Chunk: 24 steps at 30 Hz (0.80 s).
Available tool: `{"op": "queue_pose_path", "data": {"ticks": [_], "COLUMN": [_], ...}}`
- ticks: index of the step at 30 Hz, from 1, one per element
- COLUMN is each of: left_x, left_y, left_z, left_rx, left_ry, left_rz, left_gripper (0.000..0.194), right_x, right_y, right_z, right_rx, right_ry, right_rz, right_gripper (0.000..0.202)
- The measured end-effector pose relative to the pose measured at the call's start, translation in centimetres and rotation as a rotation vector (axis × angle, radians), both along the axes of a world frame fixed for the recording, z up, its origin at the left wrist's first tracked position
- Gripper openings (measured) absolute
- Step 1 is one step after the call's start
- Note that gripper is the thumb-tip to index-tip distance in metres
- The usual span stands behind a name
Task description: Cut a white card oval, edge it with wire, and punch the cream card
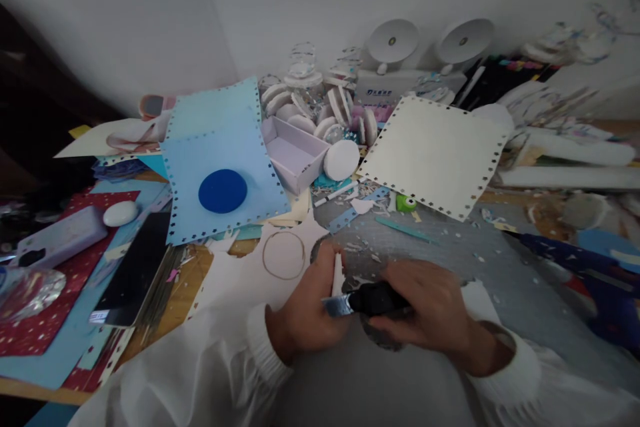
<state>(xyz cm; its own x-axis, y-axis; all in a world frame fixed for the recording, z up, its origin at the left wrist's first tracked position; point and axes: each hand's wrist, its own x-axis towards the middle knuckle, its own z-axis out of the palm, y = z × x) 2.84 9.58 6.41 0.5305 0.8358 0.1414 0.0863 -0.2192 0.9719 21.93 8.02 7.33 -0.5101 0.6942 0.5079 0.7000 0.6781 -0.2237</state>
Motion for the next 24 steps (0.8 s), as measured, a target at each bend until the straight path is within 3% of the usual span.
{"op": "queue_pose_path", "data": {"ticks": [9, 17, 24], "left_x": [-0.02, 0.19, 0.08], "left_y": [0.02, -0.23, -0.30], "left_z": [-0.05, -0.38, -0.48], "left_rx": [-0.028, -0.089, -0.131], "left_ry": [-0.039, -0.024, -0.056], "left_rz": [0.000, -0.009, -0.032], "left_gripper": [0.028, 0.038, 0.031], "right_x": [0.14, -0.70, -0.39], "right_y": [-0.07, -0.42, -0.19], "right_z": [-0.13, 0.04, -0.11], "right_rx": [-0.004, -0.013, -0.022], "right_ry": [-0.011, 0.009, 0.013], "right_rz": [0.002, -0.009, -0.001], "right_gripper": [0.049, 0.053, 0.054]}}
